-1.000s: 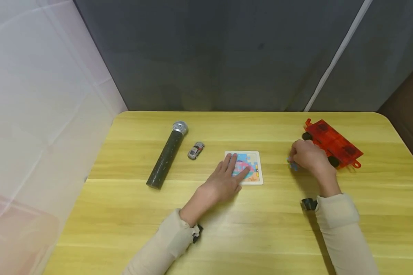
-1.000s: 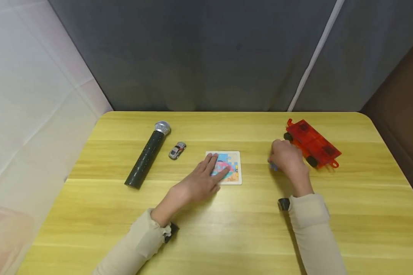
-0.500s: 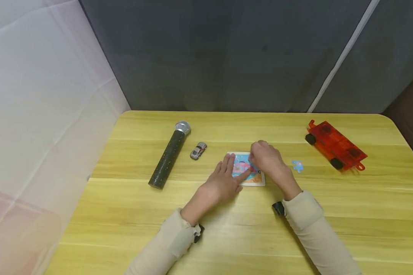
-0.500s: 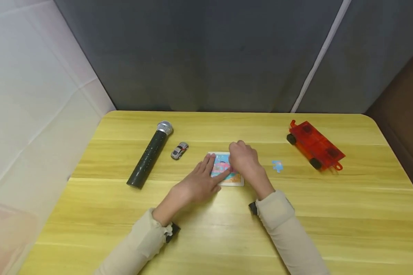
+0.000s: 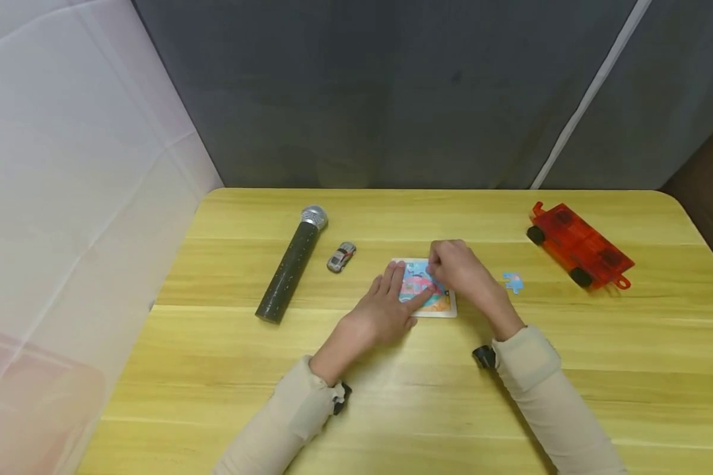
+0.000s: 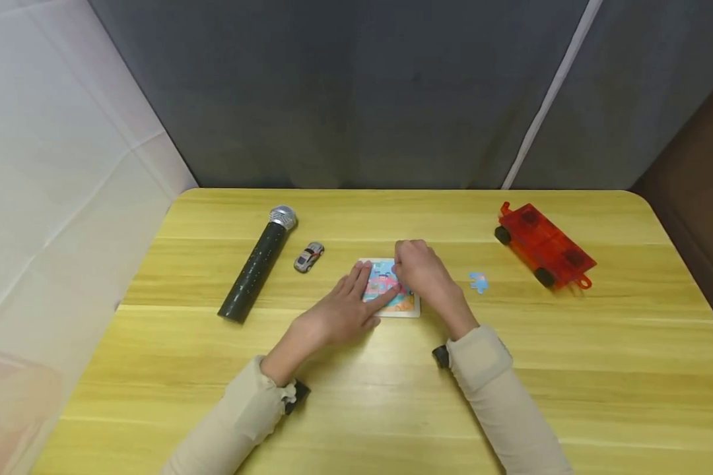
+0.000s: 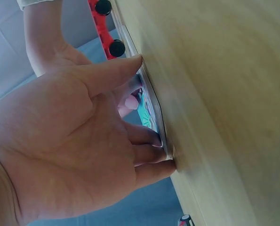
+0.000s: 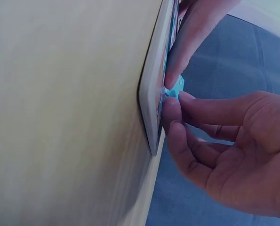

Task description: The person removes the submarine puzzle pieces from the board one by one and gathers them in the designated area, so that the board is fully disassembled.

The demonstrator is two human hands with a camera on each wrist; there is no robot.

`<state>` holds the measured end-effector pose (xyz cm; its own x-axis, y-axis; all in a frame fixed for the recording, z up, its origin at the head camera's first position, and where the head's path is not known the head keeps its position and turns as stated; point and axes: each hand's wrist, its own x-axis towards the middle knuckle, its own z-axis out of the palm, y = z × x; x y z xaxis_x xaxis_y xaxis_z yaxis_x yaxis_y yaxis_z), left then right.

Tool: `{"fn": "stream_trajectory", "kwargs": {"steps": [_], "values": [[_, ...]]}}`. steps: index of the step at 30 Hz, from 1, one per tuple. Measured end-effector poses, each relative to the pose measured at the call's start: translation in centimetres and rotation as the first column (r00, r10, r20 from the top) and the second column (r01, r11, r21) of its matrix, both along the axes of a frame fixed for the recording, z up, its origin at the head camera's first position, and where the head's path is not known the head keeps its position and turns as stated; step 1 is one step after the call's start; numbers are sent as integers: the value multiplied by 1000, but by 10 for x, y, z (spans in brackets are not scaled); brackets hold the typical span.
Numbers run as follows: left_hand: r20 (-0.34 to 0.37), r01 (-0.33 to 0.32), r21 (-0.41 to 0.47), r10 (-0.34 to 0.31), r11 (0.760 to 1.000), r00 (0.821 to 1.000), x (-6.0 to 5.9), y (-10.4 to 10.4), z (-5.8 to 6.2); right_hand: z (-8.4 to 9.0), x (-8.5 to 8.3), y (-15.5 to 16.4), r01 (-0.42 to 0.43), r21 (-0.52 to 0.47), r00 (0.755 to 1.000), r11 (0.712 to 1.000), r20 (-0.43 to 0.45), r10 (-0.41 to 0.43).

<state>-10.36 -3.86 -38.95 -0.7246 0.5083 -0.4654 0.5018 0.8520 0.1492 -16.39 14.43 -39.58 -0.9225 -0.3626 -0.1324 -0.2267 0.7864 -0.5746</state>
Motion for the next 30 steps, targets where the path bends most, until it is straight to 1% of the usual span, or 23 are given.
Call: {"fn": "stream_trajectory", "kwargs": {"steps": [4,8,11,14,17,22,26,30], "values": [[-10,3,-2,-3,1000,1000,0,0,0,1,0,1,-5,-29,1000,1000,-12,4],[13,-15,12,14,1000,1000,0,0,0,1,3,1,-62,-25,997,998,-41,61],[21,-22,16,22,1000,1000,0,-1,1,2,5,0,-99,-40,995,994,-34,97],[9,-20,14,20,1000,1000,1,-1,1,8,4,6,-84,-58,996,995,-19,83],[-7,-12,6,12,1000,1000,1,0,1,16,1,26,-65,-29,998,997,1,65],[-24,4,-15,-5,1000,1000,2,1,0,25,-3,72,-90,33,994,995,66,87],[-33,7,-22,-8,1000,999,2,2,-1,23,-5,92,-71,83,990,994,124,60],[-42,9,-23,-10,1000,999,2,1,-1,17,-8,96,-24,132,988,991,152,4]]}}
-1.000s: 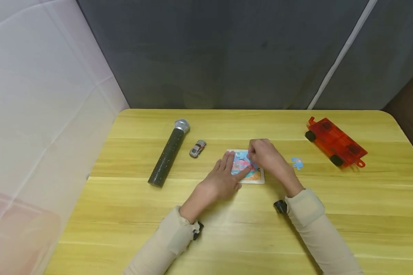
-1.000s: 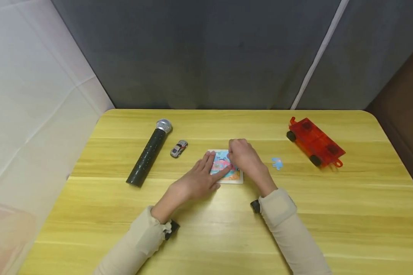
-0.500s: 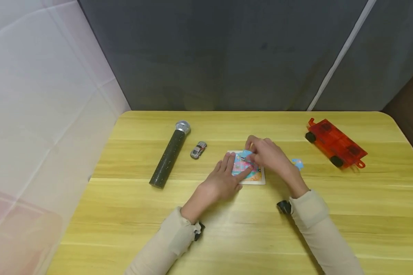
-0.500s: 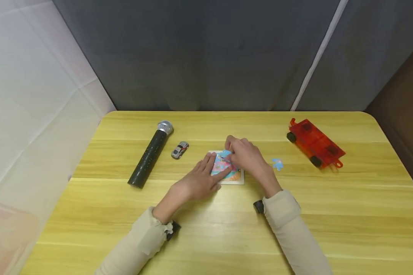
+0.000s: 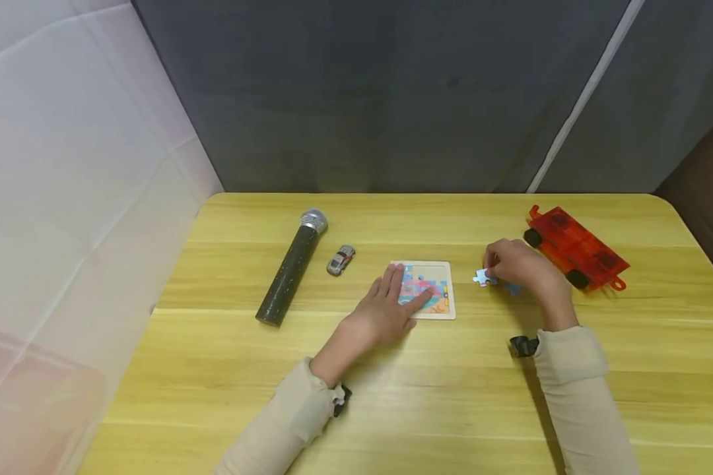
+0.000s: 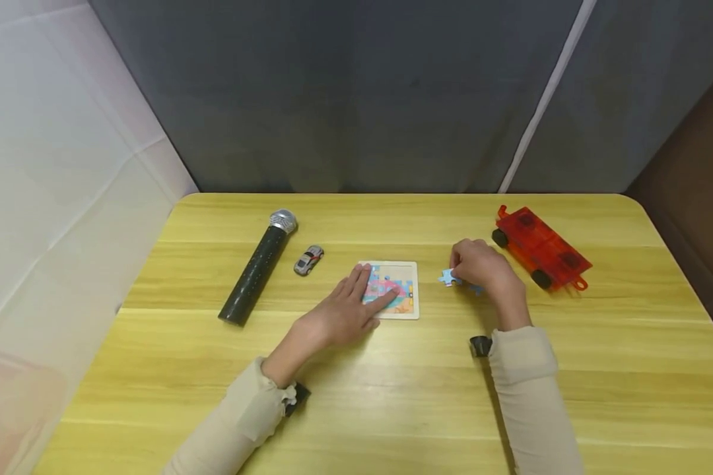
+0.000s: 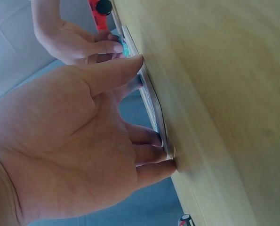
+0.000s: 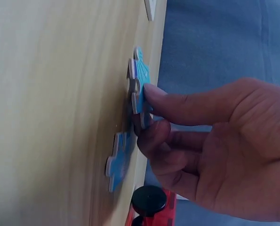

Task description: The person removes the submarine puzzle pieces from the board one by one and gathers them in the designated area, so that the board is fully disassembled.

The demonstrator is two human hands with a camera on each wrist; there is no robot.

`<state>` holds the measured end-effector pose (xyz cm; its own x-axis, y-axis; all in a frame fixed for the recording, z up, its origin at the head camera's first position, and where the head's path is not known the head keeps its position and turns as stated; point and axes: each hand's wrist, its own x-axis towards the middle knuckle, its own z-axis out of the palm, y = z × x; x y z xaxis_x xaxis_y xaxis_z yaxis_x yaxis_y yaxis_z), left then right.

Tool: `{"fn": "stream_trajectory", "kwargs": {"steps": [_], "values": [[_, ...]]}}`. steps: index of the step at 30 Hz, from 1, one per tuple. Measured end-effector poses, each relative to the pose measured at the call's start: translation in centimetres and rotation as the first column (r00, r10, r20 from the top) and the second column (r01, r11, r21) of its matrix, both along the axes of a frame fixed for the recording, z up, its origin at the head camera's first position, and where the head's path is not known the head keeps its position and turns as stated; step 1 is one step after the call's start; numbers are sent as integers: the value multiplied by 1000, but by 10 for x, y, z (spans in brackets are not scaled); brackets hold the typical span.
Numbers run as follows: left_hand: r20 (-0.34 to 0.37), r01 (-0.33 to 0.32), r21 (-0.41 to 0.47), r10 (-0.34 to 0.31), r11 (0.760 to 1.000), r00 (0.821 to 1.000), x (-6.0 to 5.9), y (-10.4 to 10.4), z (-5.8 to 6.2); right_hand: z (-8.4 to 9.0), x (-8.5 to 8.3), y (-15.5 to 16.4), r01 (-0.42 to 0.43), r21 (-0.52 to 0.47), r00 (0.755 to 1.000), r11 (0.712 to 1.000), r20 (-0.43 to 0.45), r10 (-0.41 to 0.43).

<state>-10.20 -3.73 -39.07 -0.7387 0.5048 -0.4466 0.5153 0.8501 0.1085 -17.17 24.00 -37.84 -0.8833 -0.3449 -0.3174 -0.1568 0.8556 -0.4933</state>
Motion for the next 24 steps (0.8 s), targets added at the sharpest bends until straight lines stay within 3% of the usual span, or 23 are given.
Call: {"fn": "stream_trajectory", "kwargs": {"steps": [10,13,16,20,24], "values": [[-9,-1,-10,1,1000,1000,-1,-1,1,-3,2,-6,72,23,996,997,47,-73],[-9,1,-8,-1,1000,1000,-1,-2,1,-1,4,-12,61,36,998,997,12,-62],[3,-3,3,3,1000,1000,0,-3,1,1,6,-26,-19,-9,997,1000,-79,18],[41,-26,36,24,999,999,0,-5,1,-1,8,-55,-200,-108,967,974,-184,178],[54,-29,43,27,999,998,0,-4,1,-8,11,-85,-278,-135,955,951,-149,258]]}}
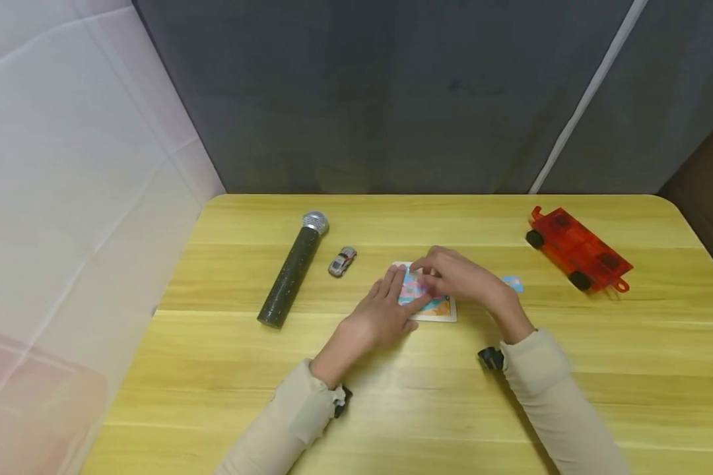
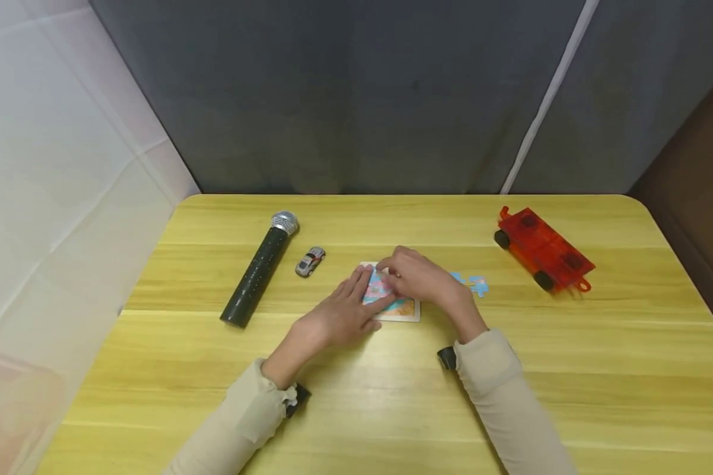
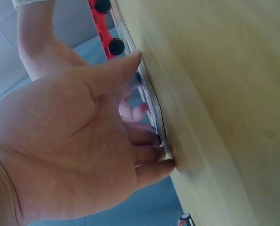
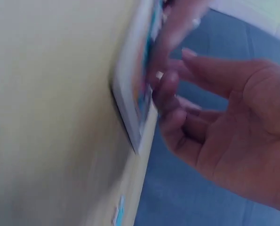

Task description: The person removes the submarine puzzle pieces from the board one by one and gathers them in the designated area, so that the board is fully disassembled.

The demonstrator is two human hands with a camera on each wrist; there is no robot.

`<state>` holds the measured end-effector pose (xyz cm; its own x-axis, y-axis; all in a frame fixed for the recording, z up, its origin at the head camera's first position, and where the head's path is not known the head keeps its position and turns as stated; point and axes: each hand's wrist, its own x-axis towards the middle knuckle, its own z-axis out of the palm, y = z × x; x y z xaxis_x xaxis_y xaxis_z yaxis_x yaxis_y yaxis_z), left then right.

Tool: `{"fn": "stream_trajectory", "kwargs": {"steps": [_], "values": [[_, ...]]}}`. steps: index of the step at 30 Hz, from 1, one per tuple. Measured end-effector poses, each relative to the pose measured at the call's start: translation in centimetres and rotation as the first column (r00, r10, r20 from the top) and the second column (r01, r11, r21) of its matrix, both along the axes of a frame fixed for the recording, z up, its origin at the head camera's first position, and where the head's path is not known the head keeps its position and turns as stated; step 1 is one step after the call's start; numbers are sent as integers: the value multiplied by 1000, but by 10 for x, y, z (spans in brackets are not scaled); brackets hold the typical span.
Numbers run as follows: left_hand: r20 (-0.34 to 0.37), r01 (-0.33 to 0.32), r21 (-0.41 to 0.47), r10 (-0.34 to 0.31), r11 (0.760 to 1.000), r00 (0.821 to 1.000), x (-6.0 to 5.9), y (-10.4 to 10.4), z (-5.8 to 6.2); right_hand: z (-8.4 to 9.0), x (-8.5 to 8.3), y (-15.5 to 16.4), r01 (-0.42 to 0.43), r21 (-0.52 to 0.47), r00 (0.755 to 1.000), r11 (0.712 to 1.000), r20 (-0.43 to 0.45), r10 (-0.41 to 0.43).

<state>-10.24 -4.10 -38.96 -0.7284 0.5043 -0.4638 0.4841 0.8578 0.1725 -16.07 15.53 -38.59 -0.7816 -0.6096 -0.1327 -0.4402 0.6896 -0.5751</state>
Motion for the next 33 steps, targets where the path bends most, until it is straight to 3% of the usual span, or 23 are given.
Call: {"fn": "stream_trajectory", "kwargs": {"steps": [5,8,15,24,29,33], "values": [[-29,-12,-45,11,999,1000,3,4,-1,-1,6,-18,46,100,998,994,26,-49],[-32,-23,-56,21,998,999,5,6,-1,0,10,-23,85,125,996,988,-12,-84],[5,-41,-9,41,999,999,5,6,0,-10,14,-34,107,52,983,993,-156,-98],[10,-29,-14,30,999,1000,5,5,0,-16,13,-38,134,-72,972,988,-185,-145],[7,-28,-19,28,999,1000,5,5,-1,-15,12,-38,166,-79,970,983,-166,-177],[18,-29,-18,30,999,999,5,5,0,-15,11,-38,181,-63,979,981,-88,-186]]}}
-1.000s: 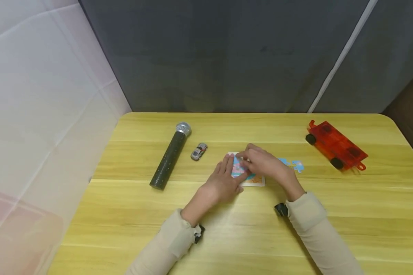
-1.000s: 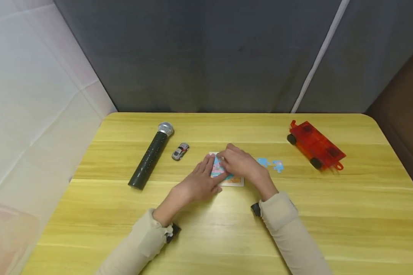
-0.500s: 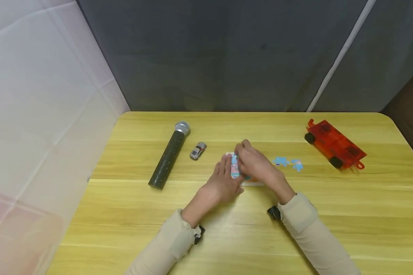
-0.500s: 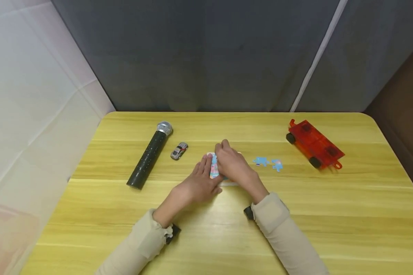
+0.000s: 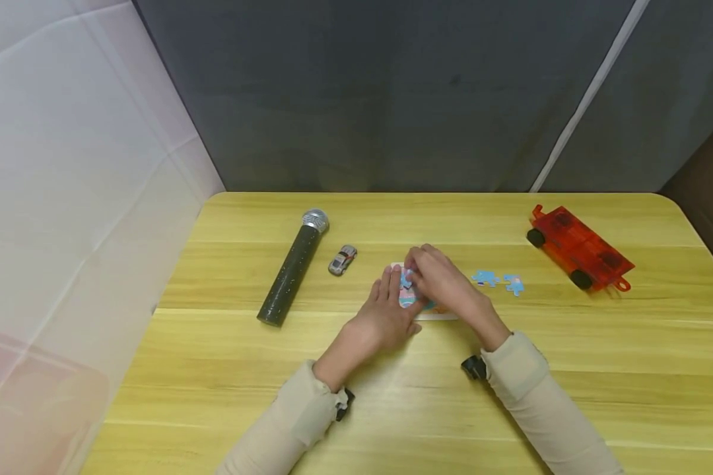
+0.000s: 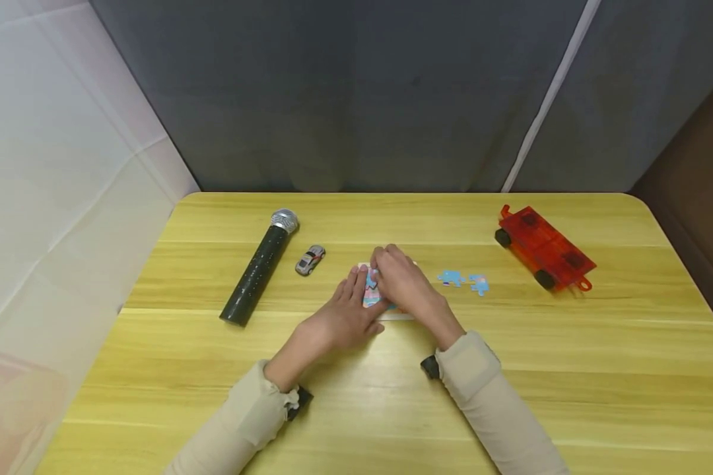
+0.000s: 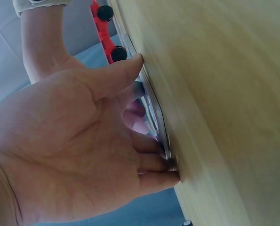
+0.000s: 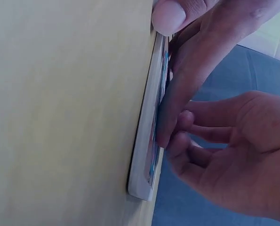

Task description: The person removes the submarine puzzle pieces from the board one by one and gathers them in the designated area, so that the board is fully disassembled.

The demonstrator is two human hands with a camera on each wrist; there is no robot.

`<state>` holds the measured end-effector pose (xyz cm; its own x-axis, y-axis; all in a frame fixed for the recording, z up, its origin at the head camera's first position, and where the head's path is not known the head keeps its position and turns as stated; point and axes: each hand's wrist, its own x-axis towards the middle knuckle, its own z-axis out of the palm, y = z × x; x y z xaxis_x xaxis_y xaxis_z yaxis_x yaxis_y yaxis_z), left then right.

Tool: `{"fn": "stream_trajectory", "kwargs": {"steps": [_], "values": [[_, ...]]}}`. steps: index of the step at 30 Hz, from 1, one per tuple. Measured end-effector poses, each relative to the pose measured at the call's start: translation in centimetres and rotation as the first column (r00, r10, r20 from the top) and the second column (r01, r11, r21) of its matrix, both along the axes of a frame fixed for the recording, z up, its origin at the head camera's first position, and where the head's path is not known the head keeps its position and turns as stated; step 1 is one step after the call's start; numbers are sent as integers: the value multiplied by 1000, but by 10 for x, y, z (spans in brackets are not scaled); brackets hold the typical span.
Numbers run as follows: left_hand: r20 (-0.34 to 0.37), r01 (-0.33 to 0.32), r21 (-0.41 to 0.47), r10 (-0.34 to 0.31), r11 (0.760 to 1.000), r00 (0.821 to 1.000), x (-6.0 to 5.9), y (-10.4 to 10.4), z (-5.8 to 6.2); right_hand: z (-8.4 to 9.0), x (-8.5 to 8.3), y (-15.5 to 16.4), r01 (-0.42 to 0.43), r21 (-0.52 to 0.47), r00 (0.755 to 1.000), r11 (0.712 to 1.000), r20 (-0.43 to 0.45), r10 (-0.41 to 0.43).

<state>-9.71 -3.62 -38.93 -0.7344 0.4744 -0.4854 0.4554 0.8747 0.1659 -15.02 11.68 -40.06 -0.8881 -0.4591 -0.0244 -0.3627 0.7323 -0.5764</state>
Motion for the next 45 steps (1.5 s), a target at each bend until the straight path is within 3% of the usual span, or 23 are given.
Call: {"fn": "stream_trajectory", "kwargs": {"steps": [6,10,13,16,19,22,25,30,34,41,45], "values": [[-6,13,-5,-13,1000,1000,0,-1,0,1,0,-1,39,53,991,998,123,-46],[-17,23,-20,-23,1000,1000,0,0,1,2,5,-2,90,176,985,980,128,-114],[-25,27,-25,-27,999,999,-1,0,-1,2,6,-2,109,210,983,972,121,-136],[-18,25,-21,-25,999,1000,-1,0,-3,1,3,0,124,140,983,982,115,-140],[-14,23,-10,-23,1000,1000,-2,1,-3,-2,-2,5,140,10,982,990,124,-140],[-13,20,-2,-20,1000,1000,-2,1,-2,-2,-8,15,142,-115,981,983,149,-125],[-21,18,3,-18,1000,1000,-3,1,-3,3,-15,32,130,-169,981,977,165,-102],[-32,16,3,-16,1000,999,-4,1,-6,15,-24,75,122,-107,973,987,207,-98],[-30,13,-6,-13,1000,999,-4,0,-5,15,-28,96,105,-34,974,994,203,-96],[-37,13,0,-13,1000,999,-2,-1,-1,8,-31,89,74,51,977,996,198,-82],[-38,17,-1,-17,1000,999,-2,-1,-2,7,-29,83,97,109,977,989,177,-116]]}}
